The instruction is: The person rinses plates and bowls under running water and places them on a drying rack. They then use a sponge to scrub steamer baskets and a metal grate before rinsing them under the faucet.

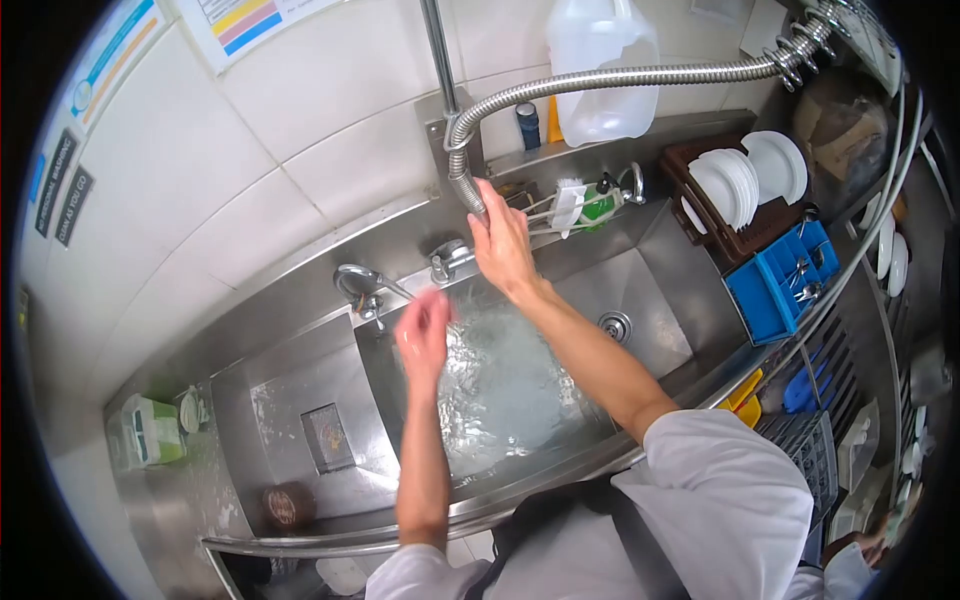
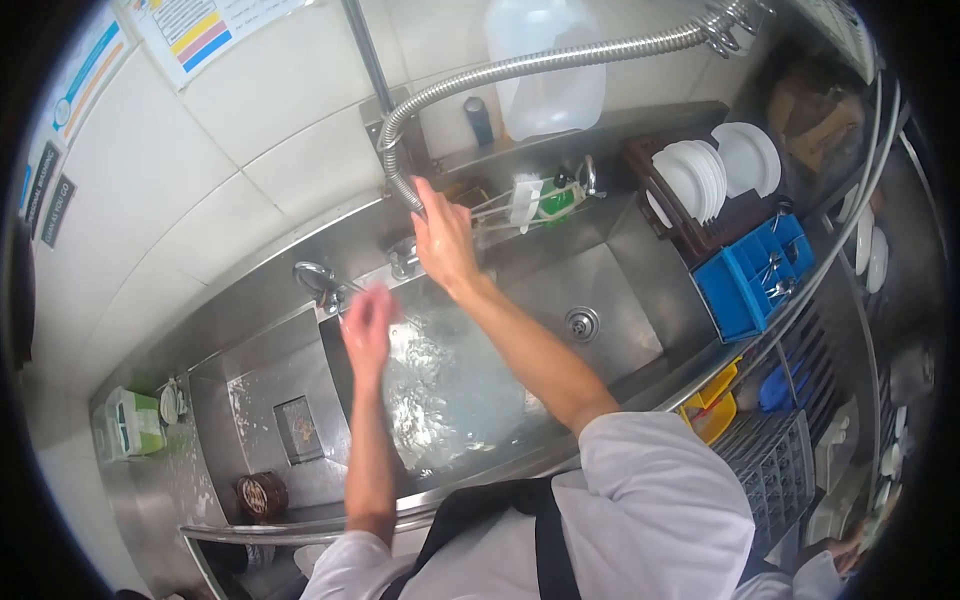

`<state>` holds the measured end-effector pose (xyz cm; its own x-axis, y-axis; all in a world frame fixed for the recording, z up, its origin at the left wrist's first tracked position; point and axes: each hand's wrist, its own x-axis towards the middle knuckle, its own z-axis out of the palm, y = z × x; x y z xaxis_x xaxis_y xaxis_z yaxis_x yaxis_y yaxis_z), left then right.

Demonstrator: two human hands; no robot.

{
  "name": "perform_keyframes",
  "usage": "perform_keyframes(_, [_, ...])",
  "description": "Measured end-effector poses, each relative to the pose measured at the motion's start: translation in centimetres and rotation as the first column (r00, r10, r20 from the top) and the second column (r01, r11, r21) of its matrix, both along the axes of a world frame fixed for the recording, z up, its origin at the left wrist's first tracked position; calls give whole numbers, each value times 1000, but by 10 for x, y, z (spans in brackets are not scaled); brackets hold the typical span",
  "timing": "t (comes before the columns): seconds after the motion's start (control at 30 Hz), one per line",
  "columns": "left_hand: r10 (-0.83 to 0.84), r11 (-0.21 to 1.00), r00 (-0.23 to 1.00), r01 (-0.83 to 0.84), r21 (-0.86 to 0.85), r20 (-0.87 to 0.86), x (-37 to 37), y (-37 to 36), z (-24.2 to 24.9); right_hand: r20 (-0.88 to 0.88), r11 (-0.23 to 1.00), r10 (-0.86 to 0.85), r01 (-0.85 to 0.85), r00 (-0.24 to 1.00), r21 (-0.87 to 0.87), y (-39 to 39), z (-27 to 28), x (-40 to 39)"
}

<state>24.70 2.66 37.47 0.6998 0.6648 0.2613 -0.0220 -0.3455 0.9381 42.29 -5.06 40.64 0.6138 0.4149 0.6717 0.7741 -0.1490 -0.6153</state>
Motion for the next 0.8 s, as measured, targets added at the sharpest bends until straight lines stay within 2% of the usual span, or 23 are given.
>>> perform_keyframes(0.03, [-34,990,982,8,142,184,17,8,38,76,998,-2,-3,997,60,1,3,0])
perform_keyframes(0.07, [-67,990,961,30,138,267,35,16,68,77,998,-3,-2,997,63,-2,3,-2])
perform_keyframes(0.13, [-77,962,962,3,273,261,65,25,125,-2,1000,8,-8,1000,14,-6,4,-4])
perform_keyframes(0.17, [-136,935,961,45,353,240,78,32,143,-1,1000,7,-7,1000,17,-6,6,-6])
perform_keyframes(0.2, [-193,899,958,86,429,213,89,40,154,-123,999,46,-47,991,0,-5,7,-10])
perform_keyframes(0.23, [-195,898,957,86,432,214,99,51,160,-244,996,83,-89,966,-12,-3,9,-13])
perform_keyframes(0.3, [-395,765,918,304,568,41,113,69,166,-261,995,90,-97,961,-17,0,15,-15])
perform_keyframes(0.33, [-396,763,917,304,571,41,115,71,167,-279,994,96,-108,955,-25,1,16,-15])
perform_keyframes(0.37, [-394,752,918,299,587,37,117,73,168,-406,979,145,-190,903,-74,1,20,-10])
perform_keyframes(0.4, [-392,741,919,294,604,32,118,75,169,-404,979,145,-189,903,-71,2,23,-5])
perform_keyframes(0.47, [-394,767,919,308,563,34,120,78,167,-422,940,339,-318,841,123,6,26,0])
perform_keyframes(0.5, [-396,791,917,320,521,39,121,80,166,-532,892,449,-331,718,307,11,30,6])
perform_keyframes(0.53, [-395,791,918,321,521,35,122,81,169,-490,816,551,-315,675,484,6,57,3])
perform_keyframes(0.6, [-401,801,916,341,492,17,124,80,175,-490,817,554,-326,673,475,14,81,9])
perform_keyframes(0.73, [-384,816,919,292,498,90,133,74,169,-522,861,494,-312,695,401,19,79,14])
perform_keyframes(0.8, [-347,858,927,253,447,141,141,57,165,-462,729,618,-244,636,640,20,65,22])
